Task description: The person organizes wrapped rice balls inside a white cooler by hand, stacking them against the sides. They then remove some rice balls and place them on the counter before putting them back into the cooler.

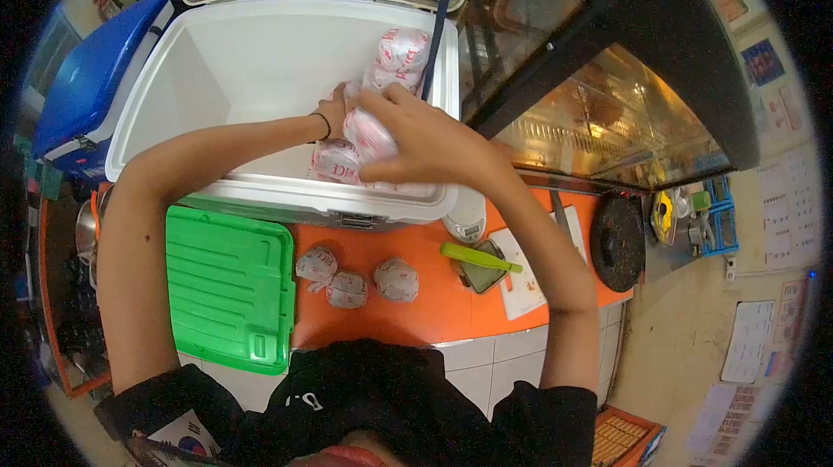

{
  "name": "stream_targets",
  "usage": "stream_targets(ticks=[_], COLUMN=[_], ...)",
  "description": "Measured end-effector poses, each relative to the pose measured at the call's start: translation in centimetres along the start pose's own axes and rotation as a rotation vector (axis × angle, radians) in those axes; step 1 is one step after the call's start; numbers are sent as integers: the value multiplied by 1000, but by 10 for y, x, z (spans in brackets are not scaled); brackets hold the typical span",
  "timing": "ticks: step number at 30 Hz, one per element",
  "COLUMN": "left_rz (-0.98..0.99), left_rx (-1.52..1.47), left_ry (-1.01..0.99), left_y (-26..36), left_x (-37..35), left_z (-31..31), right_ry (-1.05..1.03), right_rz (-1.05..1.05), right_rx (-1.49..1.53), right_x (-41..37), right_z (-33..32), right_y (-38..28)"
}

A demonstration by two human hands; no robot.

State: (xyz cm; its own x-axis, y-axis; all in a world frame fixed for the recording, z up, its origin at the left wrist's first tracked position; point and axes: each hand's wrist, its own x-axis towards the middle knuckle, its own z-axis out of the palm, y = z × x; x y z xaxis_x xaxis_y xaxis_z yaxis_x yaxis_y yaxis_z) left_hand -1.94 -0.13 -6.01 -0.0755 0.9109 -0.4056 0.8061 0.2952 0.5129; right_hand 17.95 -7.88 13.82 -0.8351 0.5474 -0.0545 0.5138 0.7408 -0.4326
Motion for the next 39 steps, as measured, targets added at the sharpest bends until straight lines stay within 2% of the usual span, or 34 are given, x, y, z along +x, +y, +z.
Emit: stream_targets(ticks=[3,4,6,7,9,13,15,17,19,21,22,23,25,26,27,28,29,32,35,37,38,39], left_rz=[119,136,191,194,201,298,344,354,375,372,391,390,344,347,416,486,492,543,589,643,640,659], left_rx=[8,4,31,21,48,41,49,57,62,28,16,8,28,18,159,298,283,378,416,341,339,267], left_ry=[21,-5,-14,-9,-20,-17,-97,-87,-65,-12,141,148,88,87,84,87,90,77,192,208,215,204], left_y=[-12,-9,-15,-16,-18,-29,-33,-35,-35,-38,-38,-40,-34,-29,-24,-19,-15,-12,-15,-23,-28,-31], left_x=[-1,-13,-9,-9,-9,-9,-12,-15,-11,-9,-13,-12,-26,-31,-31,-32,-35,-38,-37,-19,-14,-11], left_z=[-2,-11,-11,-13,-11,-19,-24,-25,-26,-21,-14,-14,-33,-42,-45,-48,-49,-54,-58,-51,-51,-51], right_ry=[-132,-132,-89,-94,-125,-114,-21,9,-25,-100,-99,-97,-37,-160,-286,-337,-350,-310,-255,-335,-334,-274], right_rz=[148,146,-49,-51,-226,-348,-335,-398,-506,-471,-408,-345,-349,-265,-177,-149,-146,-102,-114,-26,-32,73], right_rx=[-322,-327,-707,-718,-1094,-1162,-1081,-1156,-1355,-1411,-1438,-1461,-1430,-1328,-1221,-1063,-1073,-1099,-982,-717,-723,-679], right_x=[57,62,68,71,72,60,56,57,68,70,68,66,67,70,71,74,72,72,72,73,76,79], right_z=[37,53,80,90,103,105,109,108,110,116,120,123,118,110,103,91,92,97,83,55,39,22], right_y=[27,37,55,59,62,59,55,53,55,53,50,49,50,49,49,49,52,63,62,39,28,17])
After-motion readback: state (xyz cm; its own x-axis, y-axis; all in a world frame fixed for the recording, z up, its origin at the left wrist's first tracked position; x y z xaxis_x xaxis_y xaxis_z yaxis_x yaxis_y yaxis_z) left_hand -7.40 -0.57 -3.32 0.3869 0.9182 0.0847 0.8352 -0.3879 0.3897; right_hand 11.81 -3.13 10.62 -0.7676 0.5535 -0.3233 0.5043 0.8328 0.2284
